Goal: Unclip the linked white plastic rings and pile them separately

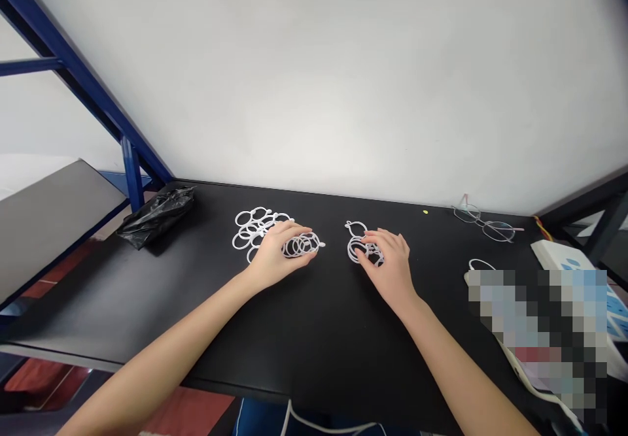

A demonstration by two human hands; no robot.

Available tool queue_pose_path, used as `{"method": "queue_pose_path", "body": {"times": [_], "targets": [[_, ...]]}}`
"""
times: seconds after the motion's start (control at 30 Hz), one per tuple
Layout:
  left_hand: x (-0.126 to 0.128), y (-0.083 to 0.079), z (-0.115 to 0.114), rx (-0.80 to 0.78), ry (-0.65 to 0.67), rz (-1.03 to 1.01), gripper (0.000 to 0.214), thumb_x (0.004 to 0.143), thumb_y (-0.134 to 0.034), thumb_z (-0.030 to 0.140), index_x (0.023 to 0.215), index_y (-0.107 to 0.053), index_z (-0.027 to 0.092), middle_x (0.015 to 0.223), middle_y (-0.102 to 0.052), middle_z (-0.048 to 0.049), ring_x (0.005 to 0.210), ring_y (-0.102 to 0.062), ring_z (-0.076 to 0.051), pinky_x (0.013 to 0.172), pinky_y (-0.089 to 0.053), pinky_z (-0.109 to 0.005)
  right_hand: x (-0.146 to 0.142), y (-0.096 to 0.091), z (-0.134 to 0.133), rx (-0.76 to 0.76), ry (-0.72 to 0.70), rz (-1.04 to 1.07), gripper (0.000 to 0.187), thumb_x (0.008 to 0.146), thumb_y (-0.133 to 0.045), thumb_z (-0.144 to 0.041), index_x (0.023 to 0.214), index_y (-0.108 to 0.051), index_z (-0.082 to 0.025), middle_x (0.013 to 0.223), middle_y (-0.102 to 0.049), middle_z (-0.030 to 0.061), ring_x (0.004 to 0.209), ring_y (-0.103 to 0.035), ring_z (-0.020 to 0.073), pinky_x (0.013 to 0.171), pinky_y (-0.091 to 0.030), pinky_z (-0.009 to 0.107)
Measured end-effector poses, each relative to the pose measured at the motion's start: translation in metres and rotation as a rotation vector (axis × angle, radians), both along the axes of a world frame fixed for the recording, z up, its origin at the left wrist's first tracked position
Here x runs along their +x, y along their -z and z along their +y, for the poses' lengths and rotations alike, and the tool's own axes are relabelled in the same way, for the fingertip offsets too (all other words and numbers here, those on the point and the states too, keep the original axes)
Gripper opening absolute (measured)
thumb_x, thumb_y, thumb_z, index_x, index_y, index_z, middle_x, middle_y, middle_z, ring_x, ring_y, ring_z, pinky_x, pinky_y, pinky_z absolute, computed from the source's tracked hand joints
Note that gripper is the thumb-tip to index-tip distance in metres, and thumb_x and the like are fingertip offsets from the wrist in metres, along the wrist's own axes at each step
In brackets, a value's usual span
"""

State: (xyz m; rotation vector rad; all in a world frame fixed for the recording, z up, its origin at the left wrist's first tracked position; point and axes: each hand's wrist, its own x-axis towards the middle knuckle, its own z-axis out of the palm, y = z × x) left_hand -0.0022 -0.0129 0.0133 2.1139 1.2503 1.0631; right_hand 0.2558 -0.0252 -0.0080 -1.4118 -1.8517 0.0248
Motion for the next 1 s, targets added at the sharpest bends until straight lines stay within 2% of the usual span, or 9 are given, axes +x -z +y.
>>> {"method": "queue_pose_path", "body": {"times": [0.1,0.23,0.4,0.67,0.73,0.87,1.0], "targets": [[-0.002,0.005,0.003,0.048,-0.03,0.14,0.032,0.079,-0.073,0.036,0.108,-0.068,0.022,0.106,-0.069,-0.0071,0.103,-0.06,-0.027,0.1,-0.043,-0.048,0.002,0.006,0.002,-0.07,-0.018,-0.053,0.02,0.083,-0.066,-0.038,0.096,-0.061,-0.025,0.107,-0.071,0.0071,0.116,-0.06,0.0336,0.11,-0.026,0.066],[-0.005,0.012,0.007,-0.009,-0.04,0.19,0.033,0.08,-0.072,0.037,0.108,-0.068,0.02,0.108,-0.07,-0.0073,0.103,-0.059,-0.027,0.1,-0.042,-0.049,0.001,0.009,0.001,-0.109,-0.044,-0.079,0.022,0.081,-0.07,-0.039,0.095,-0.061,-0.025,0.11,-0.071,0.0074,0.118,-0.058,0.0349,0.11,-0.024,0.068],[-0.007,0.015,0.01,0.037,-0.104,0.226,0.03,0.08,-0.071,0.035,0.107,-0.068,0.022,0.104,-0.07,-0.006,0.101,-0.059,-0.026,0.103,-0.04,-0.051,0.0,0.008,0.0,-0.113,-0.054,-0.039,0.021,0.082,-0.067,-0.038,0.097,-0.06,-0.025,0.111,-0.07,0.0077,0.115,-0.06,0.0334,0.109,-0.027,0.068],[-0.01,0.012,0.011,0.017,-0.104,0.24,0.033,0.08,-0.072,0.038,0.108,-0.068,0.021,0.105,-0.069,-0.0067,0.1,-0.058,-0.026,0.102,-0.039,-0.049,-0.005,0.0,-0.004,-0.061,-0.078,0.052,0.035,0.081,-0.071,-0.031,0.112,-0.057,-0.026,0.108,-0.07,0.0061,0.101,-0.066,0.0293,0.11,-0.03,0.065],[-0.01,0.01,0.01,0.005,-0.108,0.237,0.035,0.079,-0.073,0.04,0.108,-0.068,0.021,0.107,-0.069,-0.0069,0.101,-0.058,-0.027,0.101,-0.04,-0.048,-0.008,-0.002,-0.006,-0.025,-0.086,0.086,0.036,0.081,-0.072,-0.029,0.113,-0.057,-0.025,0.109,-0.071,0.0066,0.101,-0.066,0.0288,0.109,-0.034,0.063],[-0.007,0.006,0.008,-0.005,-0.112,0.196,0.035,0.079,-0.073,0.042,0.105,-0.069,0.02,0.109,-0.068,-0.008,0.105,-0.058,-0.027,0.099,-0.041,-0.047,-0.013,-0.006,-0.009,0.021,-0.106,0.181,0.03,0.082,-0.069,-0.022,0.111,-0.059,-0.023,0.125,-0.067,0.0114,0.113,-0.063,0.0292,0.097,-0.051,0.052],[-0.003,0.001,0.005,0.085,-0.101,0.139,0.025,0.084,-0.069,0.037,0.102,-0.068,0.019,0.109,-0.068,-0.0082,0.105,-0.059,-0.025,0.104,-0.038,-0.047,-0.018,-0.009,-0.013,0.037,-0.144,0.248,0.031,0.083,-0.068,-0.019,0.112,-0.06,-0.022,0.129,-0.065,0.0131,0.116,-0.063,0.0285,0.096,-0.053,0.049]]}}
